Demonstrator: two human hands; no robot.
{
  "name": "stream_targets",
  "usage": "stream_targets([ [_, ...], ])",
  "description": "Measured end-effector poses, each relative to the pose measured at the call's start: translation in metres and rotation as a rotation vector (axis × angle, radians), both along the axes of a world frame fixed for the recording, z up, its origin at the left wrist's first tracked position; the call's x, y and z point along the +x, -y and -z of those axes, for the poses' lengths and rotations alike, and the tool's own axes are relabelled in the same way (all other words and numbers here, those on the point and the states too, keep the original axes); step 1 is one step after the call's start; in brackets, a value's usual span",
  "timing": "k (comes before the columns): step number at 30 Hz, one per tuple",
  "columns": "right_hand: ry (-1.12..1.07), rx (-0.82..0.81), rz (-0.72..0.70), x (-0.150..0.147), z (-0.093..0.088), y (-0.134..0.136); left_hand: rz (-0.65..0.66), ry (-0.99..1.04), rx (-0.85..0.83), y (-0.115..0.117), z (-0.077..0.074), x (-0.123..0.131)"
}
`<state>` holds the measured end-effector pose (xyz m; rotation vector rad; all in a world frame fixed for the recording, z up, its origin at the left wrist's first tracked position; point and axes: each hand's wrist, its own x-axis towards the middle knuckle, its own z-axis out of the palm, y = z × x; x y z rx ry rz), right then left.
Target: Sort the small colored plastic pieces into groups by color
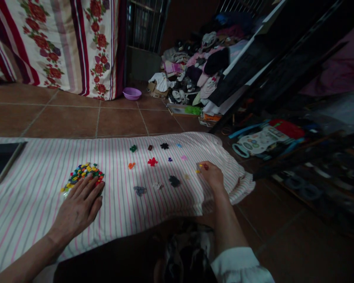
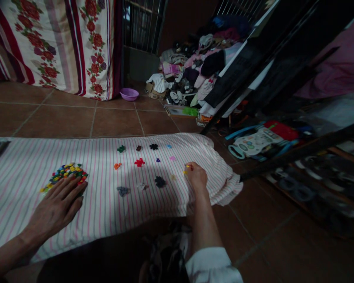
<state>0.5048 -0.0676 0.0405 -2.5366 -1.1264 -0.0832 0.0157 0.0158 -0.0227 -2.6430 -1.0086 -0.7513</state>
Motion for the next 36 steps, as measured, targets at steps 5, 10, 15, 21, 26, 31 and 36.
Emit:
stream_targets([
  [5,-0.077,-0.039,0.014,0.007,0.008,0.005,0.005,-0.012,-0.002,0.0,-0.001,-0.001],
  [10,-0.159,-0.044,-0.075,0.005,0.011,0.001,-0.002,-0.019,-0.006,0.0,0.0,-0.001],
  [15,-0.181,-0.116,-0.07,0.002,0.007,0.0,0.002,-0.025,0.001,0.0,0.001,-0.001],
  [21,-0.163,-0.138,-0.05,-0.001,0.003,0.0,0.005,-0.024,0.013,0.0,-0.001,0.0],
  [26,-0.154,-0.181,-0.066,-0.002,0.005,-0.004,0.005,-0.018,0.025,0.0,0.0,0.0],
  [31,-0.13,-0.221,-0.078,0.0,0.009,-0.004,0.001,-0.028,0.032,0.0,0.0,0.0],
  [36,-0.118,-0.126,-0.139,0.001,0.007,0.0,0.003,-0.017,0.024,0.0,-0.002,0.0],
])
